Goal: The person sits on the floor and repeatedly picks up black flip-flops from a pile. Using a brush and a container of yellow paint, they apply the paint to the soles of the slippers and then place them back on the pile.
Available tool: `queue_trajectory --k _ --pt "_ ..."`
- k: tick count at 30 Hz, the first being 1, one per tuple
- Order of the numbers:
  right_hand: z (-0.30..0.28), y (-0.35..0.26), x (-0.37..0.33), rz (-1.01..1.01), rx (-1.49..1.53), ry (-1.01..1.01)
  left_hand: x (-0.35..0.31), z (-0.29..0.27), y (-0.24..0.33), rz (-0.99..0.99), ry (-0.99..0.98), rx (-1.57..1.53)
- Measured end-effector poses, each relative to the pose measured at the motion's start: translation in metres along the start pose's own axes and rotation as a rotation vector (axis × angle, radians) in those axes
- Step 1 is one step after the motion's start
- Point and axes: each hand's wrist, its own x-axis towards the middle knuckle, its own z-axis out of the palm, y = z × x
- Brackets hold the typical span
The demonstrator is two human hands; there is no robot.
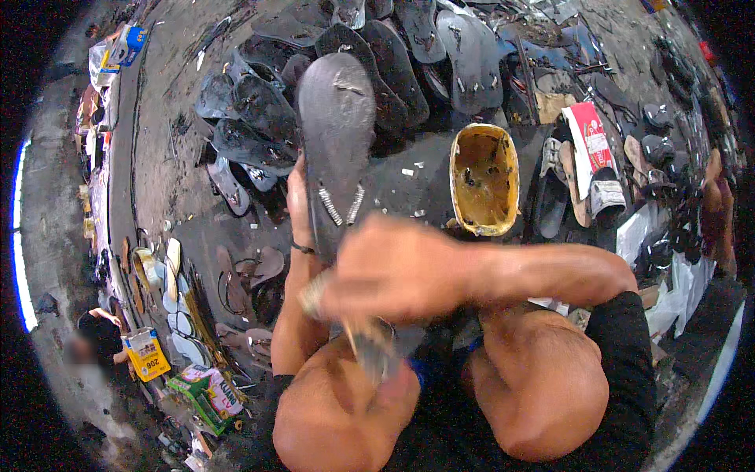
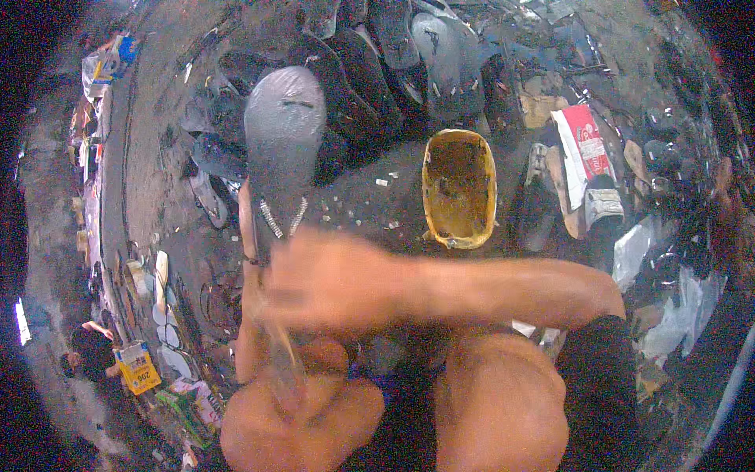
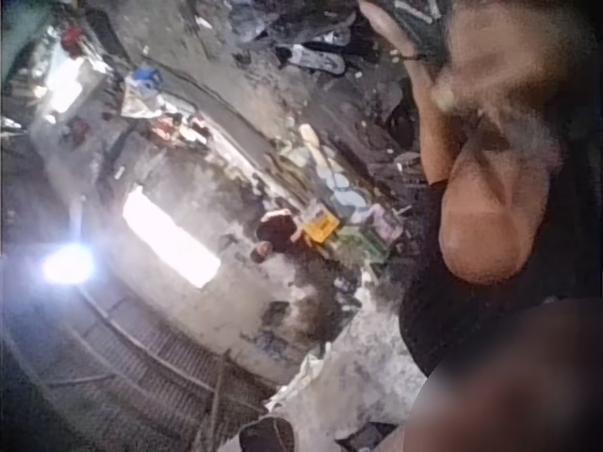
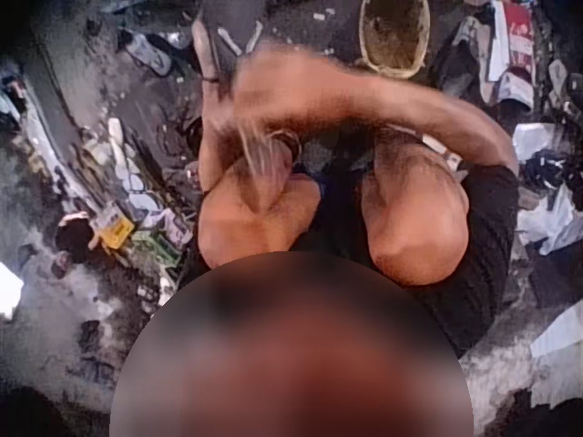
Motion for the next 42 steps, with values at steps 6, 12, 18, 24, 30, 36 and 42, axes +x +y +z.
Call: queue_trajectory --k 6,12,18,24,30,36,42 --pt "-0.054 0.037 0.022 0.259 -0.255 0.276 -0.004 0.004 -0.001 -0.002 -0.001 -0.04" --pt "-0.001 0.03 -0.049 0.202 -0.273 0.251 0.003 0.0 0.007 0.109 0.086 0.025" --pt "-0.032 -0.002 -0.028 0.384 0.233 0.038 0.035 -0.067 0.018 -0.081 -0.111 -0.286" --pt "-0.053 -0.009 -0.049 0.601 0.271 -0.093 0.051 0.011 -0.006 -0.048 -0.237 -0.244" --pt "-0.086 -0.021 -0.112 1.172 0.299 0.611 0.104 0.049 -0.028 -0.199 -0.161 0.343" --pt "-0.098 -0.079 -0.189 1.494 0.027 0.683 0.171 0.164 -0.173 -0.57 -0.392 0.054" --pt "-0.099 -0.087 -0.226 1.71 -0.04 0.682 0.204 0.179 -0.249 -0.468 -0.091 0.141"
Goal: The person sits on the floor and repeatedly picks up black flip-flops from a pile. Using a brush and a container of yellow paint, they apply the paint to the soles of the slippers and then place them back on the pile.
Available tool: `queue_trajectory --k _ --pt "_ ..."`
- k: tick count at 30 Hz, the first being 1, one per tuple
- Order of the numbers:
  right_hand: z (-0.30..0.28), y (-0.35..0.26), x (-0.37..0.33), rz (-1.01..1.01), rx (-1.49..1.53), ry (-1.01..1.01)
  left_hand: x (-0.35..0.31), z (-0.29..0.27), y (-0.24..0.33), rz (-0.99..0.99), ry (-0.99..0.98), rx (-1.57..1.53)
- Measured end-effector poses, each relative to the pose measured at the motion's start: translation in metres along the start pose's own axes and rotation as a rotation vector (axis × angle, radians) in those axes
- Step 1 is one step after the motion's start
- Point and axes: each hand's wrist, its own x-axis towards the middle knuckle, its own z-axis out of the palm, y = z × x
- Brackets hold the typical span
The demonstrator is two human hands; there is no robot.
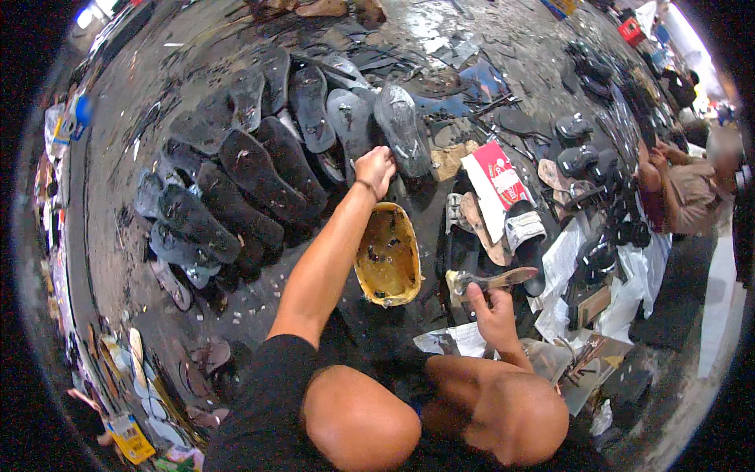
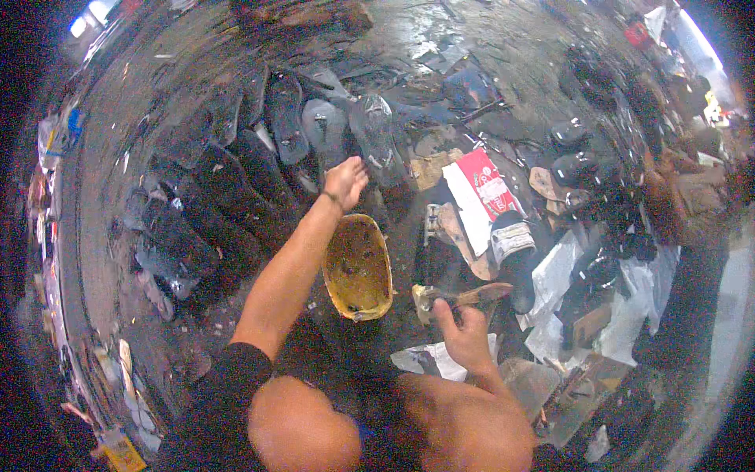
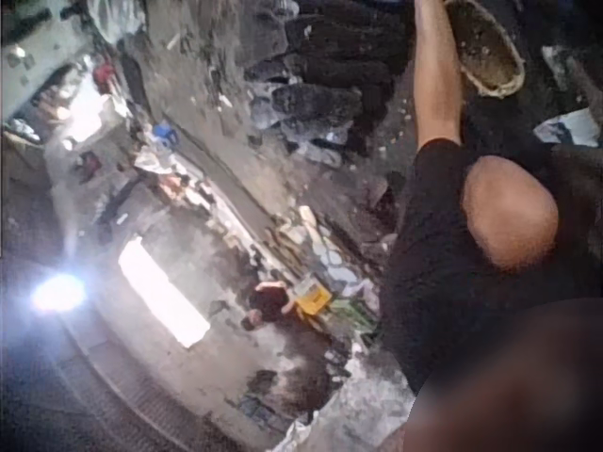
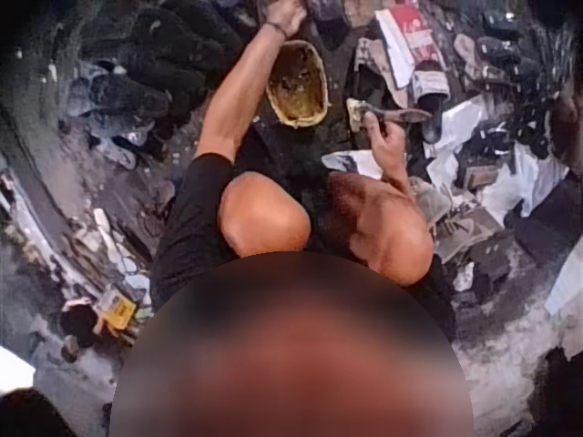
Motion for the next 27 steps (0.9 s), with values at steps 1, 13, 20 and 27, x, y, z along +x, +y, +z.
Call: queue_trajectory --k 1,13,20,27 --pt "0.001 0.009 0.008 0.036 0.019 0.023 -0.029 -0.01 0.002 0.076 -0.033 0.189" --pt "0.117 -0.029 0.073 -0.664 -0.776 -0.03 -0.402 -0.26 -0.025 0.454 0.512 0.79" --pt "0.062 -0.053 0.011 -0.446 -0.855 -0.302 -0.43 -0.373 0.029 0.59 0.904 1.681" --pt "0.046 -0.038 -0.011 -0.261 -0.895 -0.443 -0.436 -0.354 0.105 0.676 0.787 1.761"
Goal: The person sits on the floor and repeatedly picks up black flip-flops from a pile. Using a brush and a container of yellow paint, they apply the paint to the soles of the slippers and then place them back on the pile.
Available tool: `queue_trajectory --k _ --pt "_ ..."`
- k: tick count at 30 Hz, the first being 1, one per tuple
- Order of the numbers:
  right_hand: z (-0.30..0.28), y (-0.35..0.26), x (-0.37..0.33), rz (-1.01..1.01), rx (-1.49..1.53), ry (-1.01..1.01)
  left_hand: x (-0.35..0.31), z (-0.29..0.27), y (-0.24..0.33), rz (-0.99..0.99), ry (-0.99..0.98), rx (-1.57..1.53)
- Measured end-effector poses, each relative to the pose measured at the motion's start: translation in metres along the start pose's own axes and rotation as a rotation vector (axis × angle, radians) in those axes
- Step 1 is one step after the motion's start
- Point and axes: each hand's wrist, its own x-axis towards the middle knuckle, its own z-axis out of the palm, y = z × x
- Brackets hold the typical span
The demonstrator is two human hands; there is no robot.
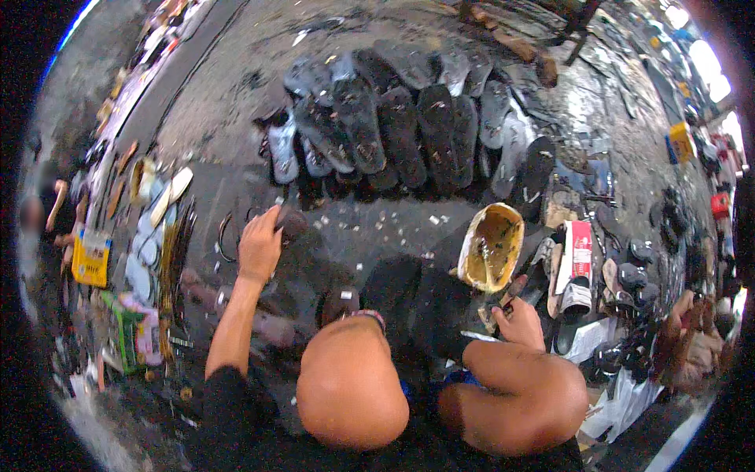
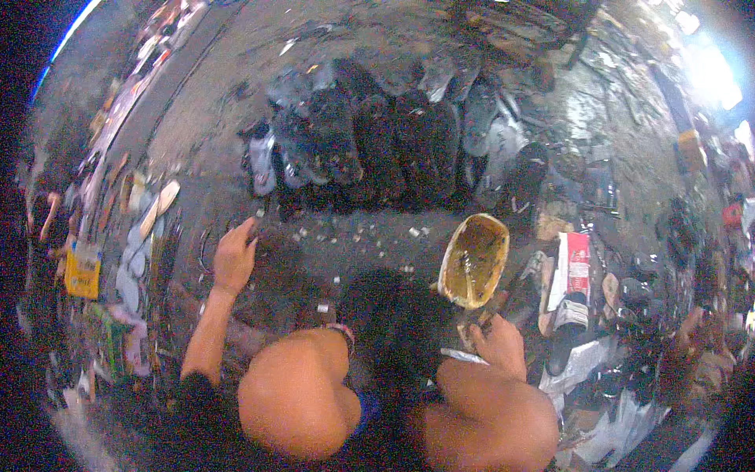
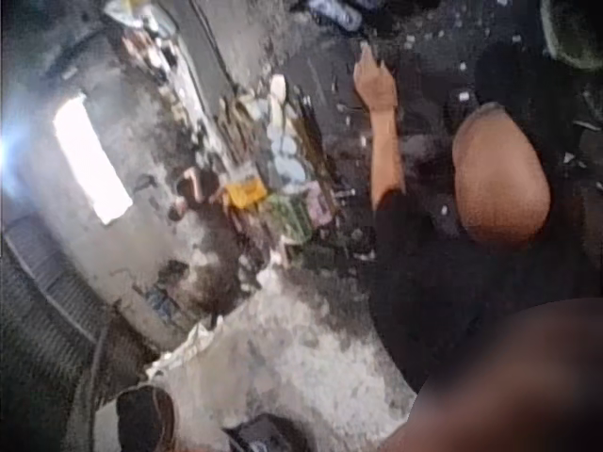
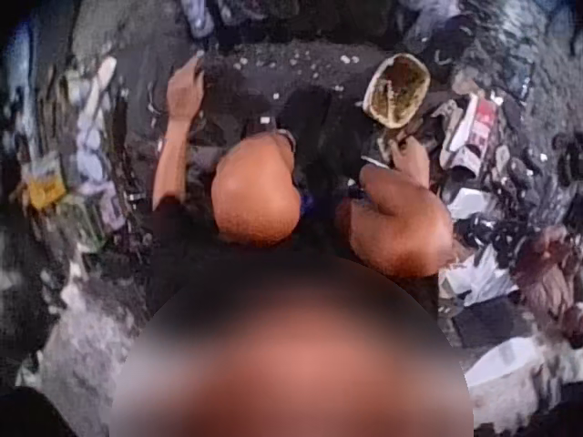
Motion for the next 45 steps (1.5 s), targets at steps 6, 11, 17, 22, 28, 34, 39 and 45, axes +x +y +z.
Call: queue_trajectory --k 6,11,17,22,28,34,39,45 --pt "-0.007 0.002 0.007 0.04 -0.048 0.06 -0.03 -0.034 0.101 0.365 -0.007 -0.56" --pt "-0.008 -0.003 0.016 -0.033 0.775 -0.042 -0.086 0.085 0.061 0.389 -0.533 -0.457" --pt "-0.036 -0.034 0.013 -0.098 1.434 0.023 -0.048 0.133 0.121 0.152 -0.288 -0.598" --pt "-0.03 -0.065 0.037 -0.147 1.408 -0.127 -0.032 0.137 0.146 0.135 -0.006 -0.063" --pt "-0.03 -0.055 0.051 -0.167 1.231 -0.056 -0.038 0.096 0.126 0.275 -0.165 -0.279" --pt "-0.01 -0.08 0.075 -0.051 1.679 -0.18 -0.042 0.128 0.133 0.308 -0.354 -0.512" --pt "-0.028 -0.069 0.072 -0.069 1.576 -0.131 -0.027 0.125 0.157 0.407 -0.29 -0.224" --pt "-0.027 -0.06 0.065 0.046 1.597 -0.026 -0.035 0.116 0.15 0.417 -0.132 -0.051"
